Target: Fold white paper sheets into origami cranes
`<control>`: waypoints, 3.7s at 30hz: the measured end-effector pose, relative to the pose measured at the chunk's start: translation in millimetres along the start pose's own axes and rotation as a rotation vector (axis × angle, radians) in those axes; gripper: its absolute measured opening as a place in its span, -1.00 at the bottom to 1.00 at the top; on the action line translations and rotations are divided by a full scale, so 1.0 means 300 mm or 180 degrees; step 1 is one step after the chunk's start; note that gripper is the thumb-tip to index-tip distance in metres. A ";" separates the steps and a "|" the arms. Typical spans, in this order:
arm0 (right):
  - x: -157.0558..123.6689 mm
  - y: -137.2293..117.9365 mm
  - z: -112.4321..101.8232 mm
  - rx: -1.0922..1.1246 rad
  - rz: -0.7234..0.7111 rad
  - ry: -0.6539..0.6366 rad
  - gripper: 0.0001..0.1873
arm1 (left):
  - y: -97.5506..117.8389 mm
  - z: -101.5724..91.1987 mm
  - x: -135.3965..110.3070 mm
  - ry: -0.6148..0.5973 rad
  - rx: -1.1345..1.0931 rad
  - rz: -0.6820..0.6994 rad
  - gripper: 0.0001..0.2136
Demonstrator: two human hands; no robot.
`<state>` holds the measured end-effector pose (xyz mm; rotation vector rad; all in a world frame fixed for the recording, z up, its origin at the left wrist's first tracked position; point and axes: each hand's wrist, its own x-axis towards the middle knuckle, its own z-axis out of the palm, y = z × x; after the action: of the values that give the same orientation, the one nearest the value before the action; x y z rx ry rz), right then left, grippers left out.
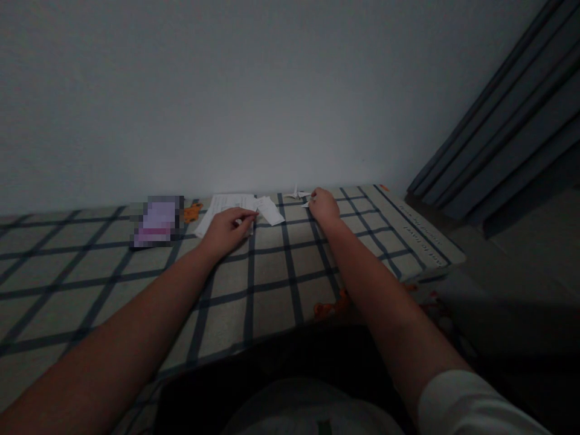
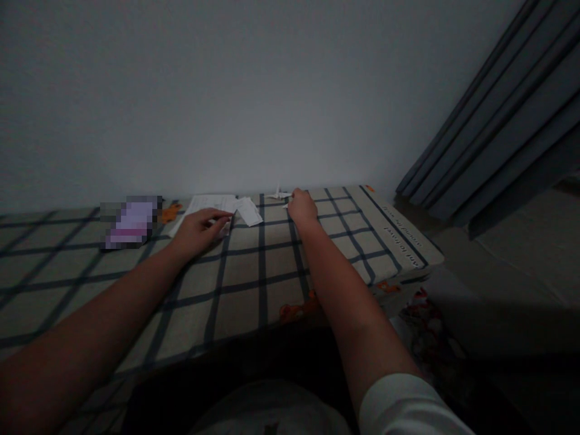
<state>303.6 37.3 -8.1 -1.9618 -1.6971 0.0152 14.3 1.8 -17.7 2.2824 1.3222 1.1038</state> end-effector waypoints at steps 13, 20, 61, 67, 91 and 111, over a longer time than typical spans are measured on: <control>-0.034 -0.049 -0.043 -0.0292 -0.0385 0.0474 -0.74 | 0.010 -0.005 0.000 0.0066 -0.0034 0.0023 -0.71; -0.091 -0.274 -0.072 -0.0471 -0.1855 -0.0233 -0.72 | -0.028 -0.010 0.011 0.0781 -0.0049 -0.0363 -0.71; -0.108 -0.423 0.184 0.0048 -0.2768 -0.1225 -0.60 | -0.110 -0.062 0.023 0.1173 -0.0132 -0.0664 -0.74; -0.118 -0.446 0.166 -0.0144 -0.2557 -0.0986 -0.59 | -0.113 -0.060 0.022 0.1291 -0.0171 -0.0446 -0.75; -0.082 -0.408 0.202 0.1349 -0.2024 -0.0671 -0.78 | -0.098 -0.072 0.012 0.1964 0.0209 0.0415 -0.88; -0.039 -0.375 0.204 0.1696 -0.3092 0.0145 -0.82 | -0.007 -0.077 0.051 0.1022 -0.4329 -0.1555 -0.59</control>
<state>176.8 56.9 -19.2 -0.6495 -2.1556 0.0590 0.5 12.8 3.8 0.7813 0.6869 1.5001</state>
